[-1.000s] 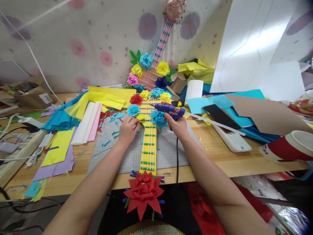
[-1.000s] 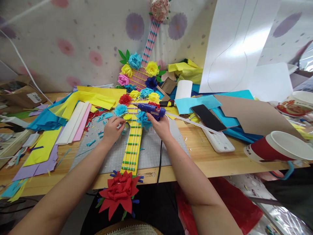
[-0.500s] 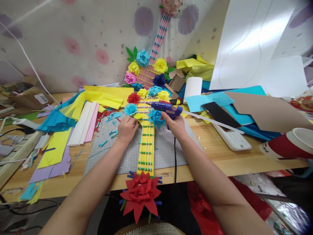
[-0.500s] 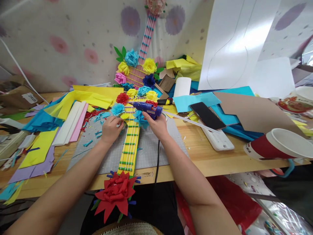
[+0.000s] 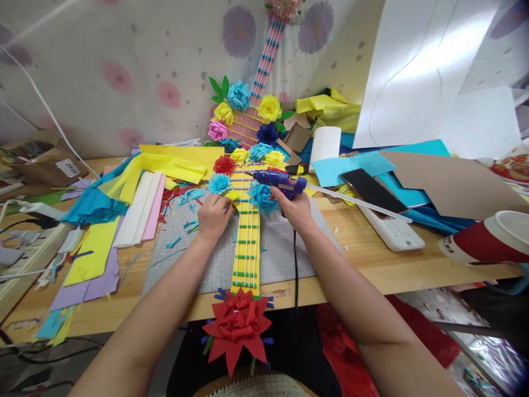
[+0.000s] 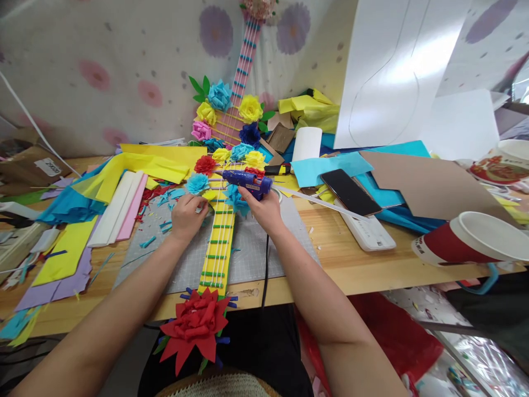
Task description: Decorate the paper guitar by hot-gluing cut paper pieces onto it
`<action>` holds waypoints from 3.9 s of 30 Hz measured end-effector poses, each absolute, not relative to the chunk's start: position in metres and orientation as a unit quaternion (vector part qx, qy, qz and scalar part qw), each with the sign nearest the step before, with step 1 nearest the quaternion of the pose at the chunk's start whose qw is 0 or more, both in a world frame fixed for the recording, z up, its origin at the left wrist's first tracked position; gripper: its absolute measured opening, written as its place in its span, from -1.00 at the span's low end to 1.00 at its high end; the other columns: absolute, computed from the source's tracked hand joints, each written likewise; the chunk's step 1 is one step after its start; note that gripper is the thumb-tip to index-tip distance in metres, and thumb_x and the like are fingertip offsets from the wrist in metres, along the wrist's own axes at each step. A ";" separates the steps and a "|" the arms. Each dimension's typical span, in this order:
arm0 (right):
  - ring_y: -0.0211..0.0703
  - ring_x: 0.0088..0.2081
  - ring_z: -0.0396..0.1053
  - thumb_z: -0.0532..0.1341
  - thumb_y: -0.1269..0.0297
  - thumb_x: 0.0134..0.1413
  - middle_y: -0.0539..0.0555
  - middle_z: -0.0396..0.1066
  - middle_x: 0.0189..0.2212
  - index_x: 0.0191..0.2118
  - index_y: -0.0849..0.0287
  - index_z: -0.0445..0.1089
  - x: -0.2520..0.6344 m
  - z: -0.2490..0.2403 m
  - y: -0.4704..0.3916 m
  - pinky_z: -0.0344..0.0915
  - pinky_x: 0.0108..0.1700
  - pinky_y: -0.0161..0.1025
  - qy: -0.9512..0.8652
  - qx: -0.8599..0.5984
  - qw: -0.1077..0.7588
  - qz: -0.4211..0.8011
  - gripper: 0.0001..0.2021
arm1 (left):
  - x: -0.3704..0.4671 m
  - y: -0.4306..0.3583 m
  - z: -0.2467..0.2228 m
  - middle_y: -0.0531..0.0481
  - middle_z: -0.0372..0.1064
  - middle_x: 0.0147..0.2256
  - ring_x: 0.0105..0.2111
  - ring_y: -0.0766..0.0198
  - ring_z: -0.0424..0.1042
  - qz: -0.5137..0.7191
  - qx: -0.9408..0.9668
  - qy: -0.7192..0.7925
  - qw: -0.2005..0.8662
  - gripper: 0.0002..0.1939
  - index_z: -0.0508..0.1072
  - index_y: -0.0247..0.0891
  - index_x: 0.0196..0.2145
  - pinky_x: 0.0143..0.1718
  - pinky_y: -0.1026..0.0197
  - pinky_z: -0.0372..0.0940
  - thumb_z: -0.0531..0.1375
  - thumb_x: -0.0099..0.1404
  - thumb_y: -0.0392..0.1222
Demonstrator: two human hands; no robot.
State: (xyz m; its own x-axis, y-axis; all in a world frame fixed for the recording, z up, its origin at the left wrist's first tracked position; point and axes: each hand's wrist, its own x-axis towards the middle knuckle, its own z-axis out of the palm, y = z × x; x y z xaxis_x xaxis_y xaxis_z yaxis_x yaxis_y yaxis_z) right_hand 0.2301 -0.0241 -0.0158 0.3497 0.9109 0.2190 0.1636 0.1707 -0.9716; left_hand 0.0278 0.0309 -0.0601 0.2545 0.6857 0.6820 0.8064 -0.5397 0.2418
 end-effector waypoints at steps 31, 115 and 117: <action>-0.11 -0.46 0.39 0.25 -0.10 -0.16 0.03 0.33 -0.67 -0.56 0.13 0.39 0.231 -0.021 -0.024 0.28 -0.45 -0.24 -0.486 -0.576 0.581 0.309 -0.64 | 0.028 0.039 -0.069 -0.17 0.40 -0.28 -0.18 -0.01 0.36 -0.396 -0.762 -0.504 0.094 -0.74 0.31 -0.24 -0.24 -0.14 -0.01 0.16 0.20 0.07 -0.24; -0.12 -0.46 0.40 0.26 -0.07 -0.15 0.04 0.38 -0.64 -0.57 0.15 0.38 0.233 -0.030 -0.020 0.31 -0.41 -0.22 -0.493 -0.595 0.569 0.282 -0.65 | 0.017 0.050 -0.064 -0.13 0.34 -0.39 -0.29 0.06 0.34 -0.278 -0.748 -0.593 -0.113 -0.89 0.44 -0.22 -0.53 -0.22 0.06 0.22 0.26 0.04 -0.15; -0.12 -0.46 0.41 0.26 -0.07 -0.14 0.05 0.39 -0.62 -0.57 0.14 0.38 0.234 -0.031 -0.019 0.32 -0.40 -0.22 -0.496 -0.597 0.567 0.277 -0.65 | 0.014 0.048 -0.064 -0.10 0.34 -0.39 -0.31 0.10 0.34 -0.286 -0.749 -0.584 -0.127 -0.91 0.40 -0.22 -0.53 -0.24 0.08 0.22 0.24 0.04 -0.19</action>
